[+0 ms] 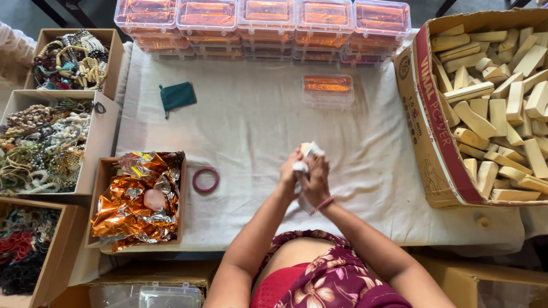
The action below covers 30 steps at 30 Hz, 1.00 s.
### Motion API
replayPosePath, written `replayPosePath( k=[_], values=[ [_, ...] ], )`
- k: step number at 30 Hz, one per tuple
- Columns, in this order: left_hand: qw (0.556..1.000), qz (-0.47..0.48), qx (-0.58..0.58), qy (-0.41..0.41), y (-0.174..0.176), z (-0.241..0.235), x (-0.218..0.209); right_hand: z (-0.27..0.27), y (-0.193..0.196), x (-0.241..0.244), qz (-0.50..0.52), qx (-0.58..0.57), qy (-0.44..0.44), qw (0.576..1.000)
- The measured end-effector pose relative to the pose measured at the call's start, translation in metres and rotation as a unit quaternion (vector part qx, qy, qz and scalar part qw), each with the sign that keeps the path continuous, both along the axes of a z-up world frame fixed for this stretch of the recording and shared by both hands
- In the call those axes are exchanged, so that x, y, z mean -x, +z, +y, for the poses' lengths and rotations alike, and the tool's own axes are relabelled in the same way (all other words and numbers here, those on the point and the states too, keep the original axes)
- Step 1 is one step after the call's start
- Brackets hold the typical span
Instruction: The person wipes a small wooden block with a white cloth, holding it in their left hand and rubbing it with their right. They rotate the block to clean different sides and edges, then place it on the table before picking it up again to continue wiping.
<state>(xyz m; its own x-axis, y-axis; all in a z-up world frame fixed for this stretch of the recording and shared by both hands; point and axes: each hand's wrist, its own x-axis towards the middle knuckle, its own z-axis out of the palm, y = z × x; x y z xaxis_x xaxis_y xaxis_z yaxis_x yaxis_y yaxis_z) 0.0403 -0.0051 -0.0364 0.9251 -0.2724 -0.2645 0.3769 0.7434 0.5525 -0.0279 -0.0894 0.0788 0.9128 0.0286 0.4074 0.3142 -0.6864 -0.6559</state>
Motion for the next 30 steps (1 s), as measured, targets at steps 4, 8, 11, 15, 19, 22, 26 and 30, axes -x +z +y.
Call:
replayPosePath(
  k=[4, 8, 11, 15, 19, 22, 26, 30],
  values=[
    [0.992, 0.104, 0.007, -0.067, 0.073, -0.014, 0.038, -0.03, -0.001, -0.045, -0.077, -0.04, -0.064, 0.994],
    [0.995, 0.057, -0.001, -0.082, 0.062, -0.025, 0.052, -0.047, -0.024, -0.054, -0.049, -0.116, -0.206, 0.971],
    [0.992, 0.089, 0.062, -0.068, 0.04, -0.025, 0.045, -0.03, -0.026, -0.024, -0.035, -0.101, -0.157, 0.982],
    [0.983, -0.049, 0.173, -0.032, -0.034, -0.019, 0.034, -0.009, -0.016, 0.01, -0.002, -0.043, -0.004, 0.999],
    [0.977, 0.191, 0.071, -0.069, 0.061, -0.018, 0.07, -0.042, -0.035, -0.016, -0.068, -0.043, -0.009, 0.997],
    [0.991, 0.113, -0.022, -0.073, 0.064, -0.028, 0.078, -0.059, -0.024, -0.024, -0.043, -0.061, -0.112, 0.991],
    [0.994, 0.097, 0.039, -0.033, 0.064, -0.034, 0.08, -0.05, -0.019, 0.012, 0.097, -0.187, -0.082, 0.974],
    [0.979, 0.204, 0.004, -0.007, 0.062, -0.037, 0.088, -0.034, 0.01, 0.052, 0.006, -0.065, 0.034, 0.997]
  ],
)
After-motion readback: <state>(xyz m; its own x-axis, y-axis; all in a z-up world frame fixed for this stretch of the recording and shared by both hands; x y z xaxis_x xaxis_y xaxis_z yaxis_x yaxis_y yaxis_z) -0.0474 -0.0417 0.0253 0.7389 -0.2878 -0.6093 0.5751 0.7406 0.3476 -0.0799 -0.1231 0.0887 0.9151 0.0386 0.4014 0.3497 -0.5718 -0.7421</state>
